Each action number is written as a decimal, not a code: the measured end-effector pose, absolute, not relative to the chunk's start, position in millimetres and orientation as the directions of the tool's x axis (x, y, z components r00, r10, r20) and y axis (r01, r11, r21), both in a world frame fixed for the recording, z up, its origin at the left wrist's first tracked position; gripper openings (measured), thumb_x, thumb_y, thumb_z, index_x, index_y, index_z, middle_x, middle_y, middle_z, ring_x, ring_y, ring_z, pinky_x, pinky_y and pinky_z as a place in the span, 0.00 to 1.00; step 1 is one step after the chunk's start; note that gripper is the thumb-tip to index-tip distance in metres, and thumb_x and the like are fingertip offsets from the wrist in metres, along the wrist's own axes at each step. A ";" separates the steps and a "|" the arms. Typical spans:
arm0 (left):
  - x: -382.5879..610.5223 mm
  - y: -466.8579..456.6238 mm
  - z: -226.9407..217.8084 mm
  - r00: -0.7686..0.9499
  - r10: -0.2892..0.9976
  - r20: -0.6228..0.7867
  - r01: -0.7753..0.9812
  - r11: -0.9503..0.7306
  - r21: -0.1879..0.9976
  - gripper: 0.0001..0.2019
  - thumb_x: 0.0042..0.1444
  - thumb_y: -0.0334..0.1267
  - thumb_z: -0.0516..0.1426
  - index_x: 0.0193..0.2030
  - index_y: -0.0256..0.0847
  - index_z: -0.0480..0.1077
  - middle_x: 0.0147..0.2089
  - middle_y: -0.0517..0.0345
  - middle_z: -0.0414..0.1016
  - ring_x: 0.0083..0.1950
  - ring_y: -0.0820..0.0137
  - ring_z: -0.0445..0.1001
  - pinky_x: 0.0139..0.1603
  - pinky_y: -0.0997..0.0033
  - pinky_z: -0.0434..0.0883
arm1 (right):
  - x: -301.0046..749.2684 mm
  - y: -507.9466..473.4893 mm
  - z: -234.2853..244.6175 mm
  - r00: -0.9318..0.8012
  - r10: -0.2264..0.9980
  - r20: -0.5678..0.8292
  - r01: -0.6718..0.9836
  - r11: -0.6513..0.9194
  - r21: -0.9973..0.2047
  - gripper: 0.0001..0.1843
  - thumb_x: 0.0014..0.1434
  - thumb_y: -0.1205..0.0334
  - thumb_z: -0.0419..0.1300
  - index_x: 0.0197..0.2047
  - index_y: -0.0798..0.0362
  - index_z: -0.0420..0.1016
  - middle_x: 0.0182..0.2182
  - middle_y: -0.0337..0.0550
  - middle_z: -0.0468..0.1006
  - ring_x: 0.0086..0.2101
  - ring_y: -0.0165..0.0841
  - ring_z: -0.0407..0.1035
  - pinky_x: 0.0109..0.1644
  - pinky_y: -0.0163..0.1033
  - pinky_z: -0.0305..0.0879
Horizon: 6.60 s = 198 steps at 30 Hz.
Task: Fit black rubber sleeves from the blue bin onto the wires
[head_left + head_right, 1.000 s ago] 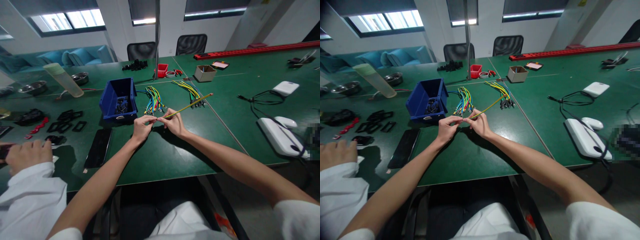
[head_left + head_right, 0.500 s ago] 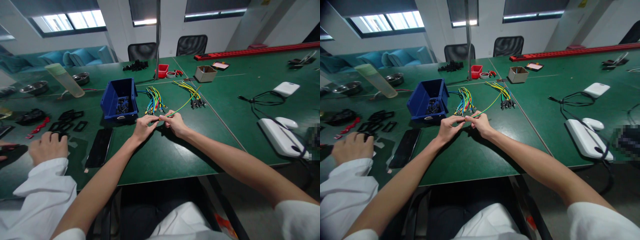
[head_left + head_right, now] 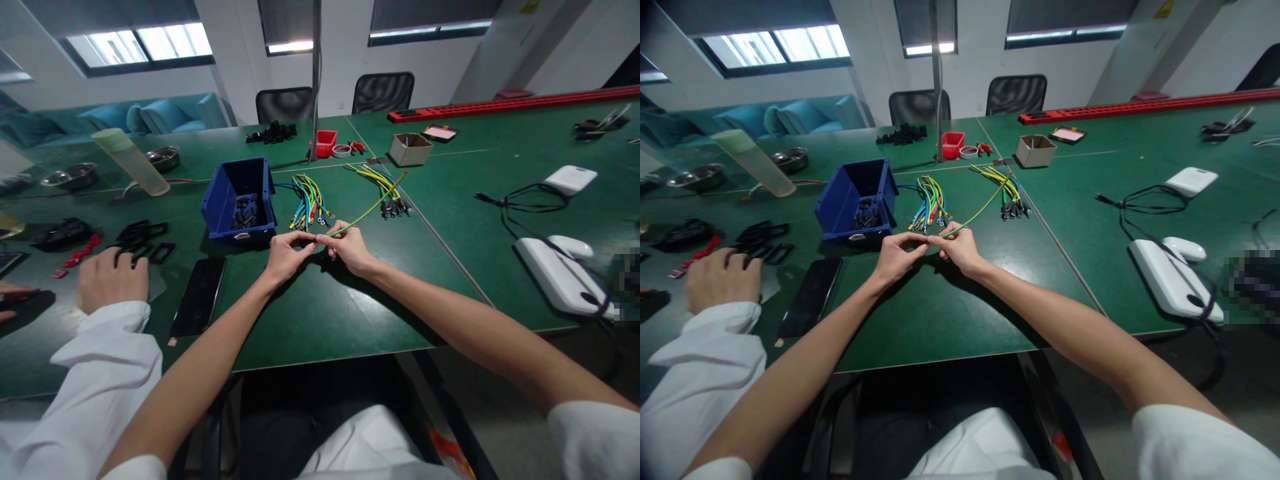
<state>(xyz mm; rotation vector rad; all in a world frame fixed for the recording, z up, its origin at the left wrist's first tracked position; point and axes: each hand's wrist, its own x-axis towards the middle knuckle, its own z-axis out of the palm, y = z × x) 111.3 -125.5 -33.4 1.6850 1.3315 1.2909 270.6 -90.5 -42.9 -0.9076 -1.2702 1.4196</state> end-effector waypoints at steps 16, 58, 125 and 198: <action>100.1 -110.6 -41.4 0.155 0.988 0.003 -0.253 0.036 0.967 0.18 0.45 0.39 0.64 0.44 0.36 0.74 0.44 0.46 0.77 0.44 0.65 0.76 0.42 0.67 0.72 | 273.5 -84.7 -41.8 -0.154 0.984 0.086 -0.201 0.054 -0.978 0.24 0.39 0.49 0.71 0.26 0.51 0.61 0.13 0.29 0.65 0.13 0.24 0.61 0.15 0.29 0.58; 97.2 -109.9 -45.6 0.115 0.993 0.002 -0.295 0.032 0.955 0.20 0.38 0.33 0.67 0.42 0.36 0.77 0.40 0.50 0.79 0.40 0.67 0.77 0.47 0.65 0.70 | 274.9 -83.3 -40.6 -0.224 0.969 0.101 -0.203 0.055 -0.978 0.22 0.42 0.49 0.70 0.28 0.53 0.65 0.15 0.33 0.70 0.17 0.26 0.66 0.17 0.28 0.59; 97.6 -112.1 -43.4 0.133 0.991 -0.020 -0.278 0.057 0.959 0.21 0.38 0.36 0.69 0.43 0.36 0.77 0.38 0.49 0.80 0.38 0.68 0.78 0.46 0.66 0.70 | 275.6 -82.9 -43.6 -0.239 0.965 0.106 -0.174 0.065 -0.983 0.22 0.39 0.49 0.71 0.26 0.53 0.66 0.18 0.33 0.71 0.18 0.25 0.66 0.19 0.29 0.60; 97.0 -112.5 -42.8 0.112 0.994 -0.019 -0.245 0.046 0.968 0.22 0.38 0.35 0.68 0.43 0.35 0.76 0.36 0.52 0.79 0.37 0.70 0.77 0.46 0.67 0.71 | 275.7 -82.6 -41.8 -0.270 0.960 0.079 -0.180 0.031 -0.983 0.23 0.42 0.46 0.69 0.28 0.53 0.66 0.16 0.33 0.69 0.18 0.26 0.66 0.19 0.29 0.61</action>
